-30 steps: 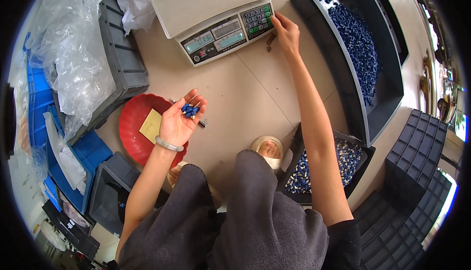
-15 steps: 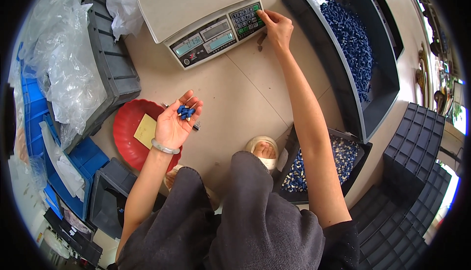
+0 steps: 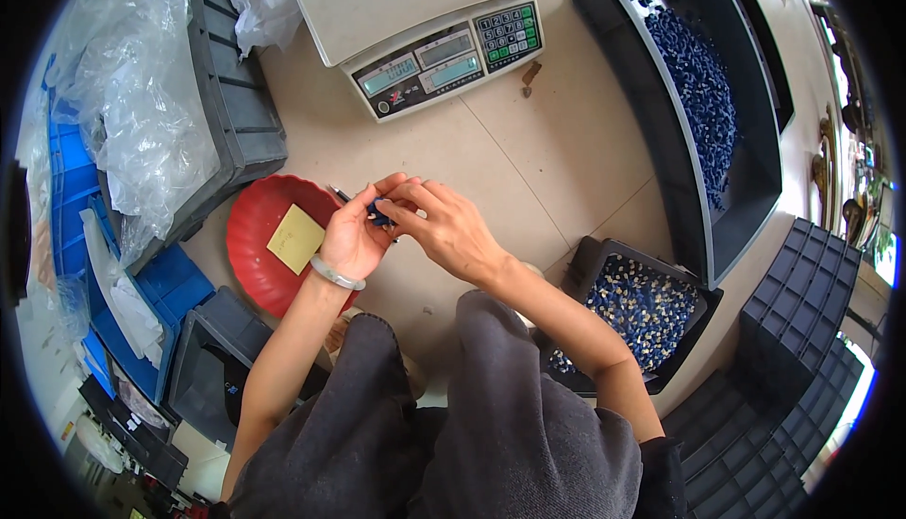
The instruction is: The person sorts small blue and yellow plastic parts using a digital scale.
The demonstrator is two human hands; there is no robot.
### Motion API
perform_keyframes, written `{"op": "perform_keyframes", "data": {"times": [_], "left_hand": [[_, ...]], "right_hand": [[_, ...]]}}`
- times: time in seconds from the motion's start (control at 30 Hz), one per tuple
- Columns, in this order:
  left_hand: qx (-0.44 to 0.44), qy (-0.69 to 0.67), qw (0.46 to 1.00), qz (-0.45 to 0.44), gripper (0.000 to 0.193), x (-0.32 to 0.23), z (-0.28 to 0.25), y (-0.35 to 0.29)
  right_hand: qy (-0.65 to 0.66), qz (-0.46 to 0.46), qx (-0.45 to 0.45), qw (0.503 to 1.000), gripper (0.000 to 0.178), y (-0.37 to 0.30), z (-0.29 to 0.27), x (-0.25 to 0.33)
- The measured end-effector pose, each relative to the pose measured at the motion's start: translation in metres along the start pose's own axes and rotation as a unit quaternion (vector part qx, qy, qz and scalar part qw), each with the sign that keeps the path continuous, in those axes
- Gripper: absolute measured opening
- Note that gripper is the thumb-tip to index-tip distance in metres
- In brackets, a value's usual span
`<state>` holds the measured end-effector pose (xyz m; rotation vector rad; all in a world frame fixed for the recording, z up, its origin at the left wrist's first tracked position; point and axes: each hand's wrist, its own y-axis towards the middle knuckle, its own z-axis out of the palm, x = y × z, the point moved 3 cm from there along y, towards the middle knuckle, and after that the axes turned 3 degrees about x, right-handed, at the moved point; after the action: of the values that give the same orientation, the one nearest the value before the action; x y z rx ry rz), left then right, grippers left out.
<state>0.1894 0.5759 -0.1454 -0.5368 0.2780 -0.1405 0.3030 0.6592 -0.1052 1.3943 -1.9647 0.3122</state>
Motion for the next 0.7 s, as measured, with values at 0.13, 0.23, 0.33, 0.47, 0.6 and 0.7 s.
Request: {"op": "perform_keyframes", "data": {"times": [0.13, 0.23, 0.33, 0.47, 0.6, 0.7], "left_hand": [[-0.003, 0.017, 1.0, -0.011, 0.04, 0.0, -0.005, 0.001], [0.009, -0.004, 1.0, -0.009, 0.042, -0.002, 0.0, 0.004], [0.046, -0.055, 0.997, 0.016, 0.045, -0.015, 0.009, 0.007], [0.059, -0.066, 0.995, 0.044, 0.05, -0.039, 0.029, 0.012], [0.132, -0.113, 0.983, 0.06, 0.058, -0.064, 0.054, 0.011], [0.167, -0.097, 0.978, 0.084, 0.061, -0.086, 0.08, 0.01]], "right_hand": [[-0.003, -0.034, -0.018, 0.999, 0.038, 0.0, 0.003, 0.0], [0.004, -0.031, -0.005, 0.999, 0.036, 0.006, 0.001, 0.004], [0.065, -0.002, -0.011, 0.998, 0.032, 0.018, -0.003, -0.001], [0.259, 0.162, 0.021, 0.952, 0.024, 0.05, -0.025, -0.022], [0.23, 0.124, 0.089, 0.961, 0.024, 0.088, -0.054, -0.008], [0.103, 0.015, 0.087, 0.991, 0.03, 0.115, -0.079, 0.021]]}}
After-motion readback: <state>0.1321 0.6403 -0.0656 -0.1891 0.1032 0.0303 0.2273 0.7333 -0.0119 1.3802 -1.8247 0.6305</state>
